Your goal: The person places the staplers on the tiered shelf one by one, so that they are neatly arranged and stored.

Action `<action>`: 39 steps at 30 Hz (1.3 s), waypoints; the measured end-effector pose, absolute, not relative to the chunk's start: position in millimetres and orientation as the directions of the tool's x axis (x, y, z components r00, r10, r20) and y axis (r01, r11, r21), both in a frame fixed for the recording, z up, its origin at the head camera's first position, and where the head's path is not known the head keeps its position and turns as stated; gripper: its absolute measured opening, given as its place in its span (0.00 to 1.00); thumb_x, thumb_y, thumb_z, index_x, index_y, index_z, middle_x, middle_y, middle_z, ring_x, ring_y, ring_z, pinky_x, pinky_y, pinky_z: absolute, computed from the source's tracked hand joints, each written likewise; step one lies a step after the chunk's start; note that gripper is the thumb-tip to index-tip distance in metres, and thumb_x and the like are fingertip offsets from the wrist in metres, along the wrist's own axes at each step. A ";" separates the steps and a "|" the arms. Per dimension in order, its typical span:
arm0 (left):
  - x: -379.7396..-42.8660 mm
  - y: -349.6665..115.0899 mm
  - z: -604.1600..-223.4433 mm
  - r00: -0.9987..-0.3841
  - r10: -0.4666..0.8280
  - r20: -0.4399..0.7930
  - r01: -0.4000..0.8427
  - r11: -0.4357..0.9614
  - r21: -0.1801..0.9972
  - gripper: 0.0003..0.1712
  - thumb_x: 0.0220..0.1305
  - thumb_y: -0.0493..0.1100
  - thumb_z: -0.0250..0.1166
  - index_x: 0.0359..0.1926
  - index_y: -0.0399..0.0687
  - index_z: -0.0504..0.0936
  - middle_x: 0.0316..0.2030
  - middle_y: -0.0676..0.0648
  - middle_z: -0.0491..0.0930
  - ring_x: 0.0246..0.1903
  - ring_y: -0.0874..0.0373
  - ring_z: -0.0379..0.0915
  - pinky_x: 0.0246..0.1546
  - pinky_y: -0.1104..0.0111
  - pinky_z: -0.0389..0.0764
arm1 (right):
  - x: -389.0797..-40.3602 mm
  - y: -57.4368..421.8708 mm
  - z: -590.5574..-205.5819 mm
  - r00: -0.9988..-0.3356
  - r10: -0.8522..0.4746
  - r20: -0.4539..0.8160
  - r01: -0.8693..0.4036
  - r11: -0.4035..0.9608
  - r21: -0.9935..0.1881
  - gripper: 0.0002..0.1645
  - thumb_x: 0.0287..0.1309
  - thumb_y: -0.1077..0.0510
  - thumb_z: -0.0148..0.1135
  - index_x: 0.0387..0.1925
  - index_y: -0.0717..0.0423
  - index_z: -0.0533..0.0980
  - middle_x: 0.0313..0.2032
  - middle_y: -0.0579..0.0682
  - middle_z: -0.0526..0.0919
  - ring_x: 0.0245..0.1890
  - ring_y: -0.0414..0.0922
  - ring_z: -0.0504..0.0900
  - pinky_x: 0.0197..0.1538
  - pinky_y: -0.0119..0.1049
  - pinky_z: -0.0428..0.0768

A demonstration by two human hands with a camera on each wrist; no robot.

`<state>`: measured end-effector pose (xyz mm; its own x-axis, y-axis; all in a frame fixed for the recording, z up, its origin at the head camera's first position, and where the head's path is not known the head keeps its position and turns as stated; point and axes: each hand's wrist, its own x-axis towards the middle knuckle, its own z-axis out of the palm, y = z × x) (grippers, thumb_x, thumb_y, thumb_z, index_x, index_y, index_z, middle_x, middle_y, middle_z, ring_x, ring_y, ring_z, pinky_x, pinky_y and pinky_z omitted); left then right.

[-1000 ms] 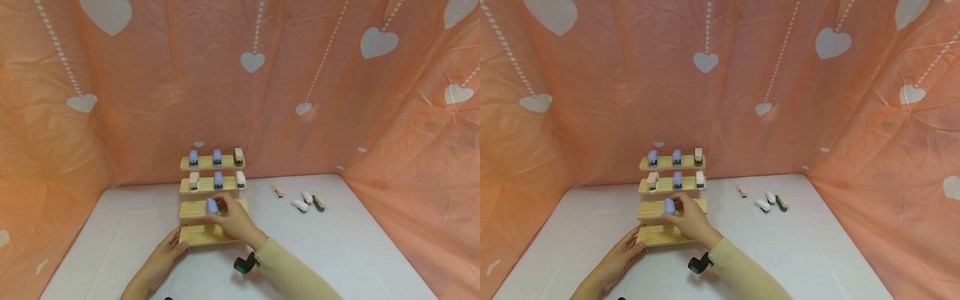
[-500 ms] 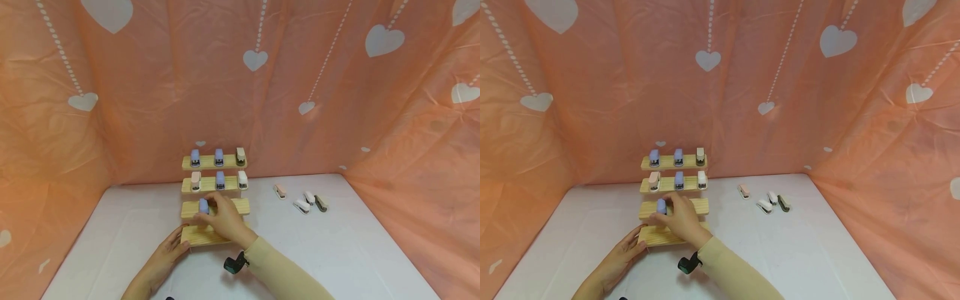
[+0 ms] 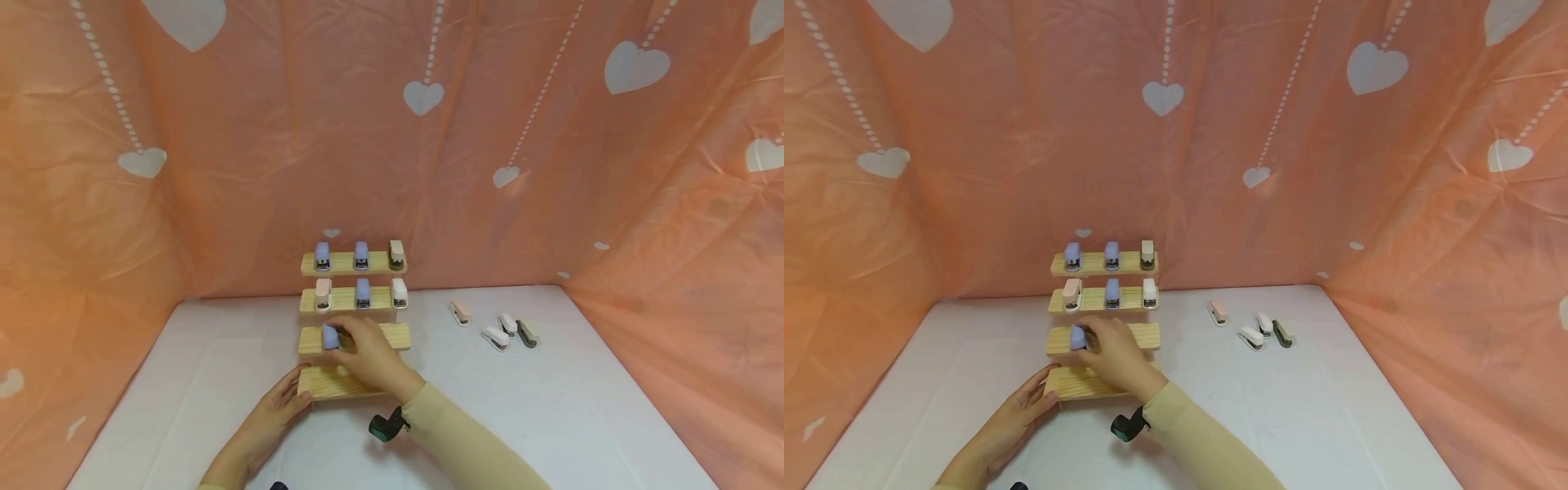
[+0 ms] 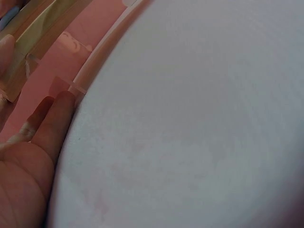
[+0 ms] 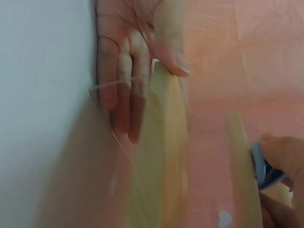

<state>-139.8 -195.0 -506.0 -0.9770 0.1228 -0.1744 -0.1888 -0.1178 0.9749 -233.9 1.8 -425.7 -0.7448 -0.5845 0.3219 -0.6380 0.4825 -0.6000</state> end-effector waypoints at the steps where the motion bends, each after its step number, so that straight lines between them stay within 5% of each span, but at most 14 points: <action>1: -139.8 -194.9 -506.3 -0.976 0.126 -0.177 -0.193 -0.122 0.974 0.40 0.69 0.44 0.60 0.75 0.48 0.50 0.73 0.36 0.50 0.70 0.46 0.48 0.67 0.57 0.60 | -233.2 -1.2 -426.4 -0.747 -0.575 0.334 -0.643 0.497 -0.583 0.27 0.60 0.48 0.66 0.60 0.46 0.72 0.56 0.40 0.77 0.56 0.38 0.73 0.60 0.31 0.72; 8: -139.6 -195.4 -508.0 -0.979 0.119 -0.165 -0.181 -0.138 0.974 0.39 0.69 0.42 0.59 0.75 0.47 0.51 0.73 0.36 0.50 0.69 0.47 0.48 0.67 0.56 0.59 | -230.6 -18.3 -429.4 -0.761 -0.520 0.389 -0.647 0.557 -0.521 0.31 0.58 0.42 0.67 0.60 0.45 0.72 0.55 0.39 0.78 0.55 0.40 0.73 0.60 0.39 0.70; 25: -140.9 -194.6 -509.5 -0.977 0.119 -0.175 -0.190 -0.133 0.973 0.39 0.69 0.43 0.60 0.75 0.48 0.52 0.73 0.37 0.48 0.71 0.47 0.46 0.68 0.55 0.57 | -228.0 -24.2 -432.6 -0.773 -0.500 0.391 -0.634 0.591 -0.498 0.32 0.56 0.39 0.67 0.61 0.43 0.72 0.56 0.38 0.77 0.56 0.42 0.72 0.60 0.39 0.70; 39: -141.0 -193.8 -506.2 -0.977 0.102 -0.190 -0.200 -0.098 0.975 0.41 0.68 0.46 0.61 0.75 0.46 0.50 0.73 0.35 0.49 0.71 0.44 0.46 0.67 0.54 0.58 | -224.8 26.4 -430.7 -0.757 -0.539 0.371 -0.645 0.523 -0.557 0.36 0.56 0.37 0.66 0.61 0.50 0.72 0.55 0.43 0.78 0.55 0.39 0.74 0.60 0.38 0.73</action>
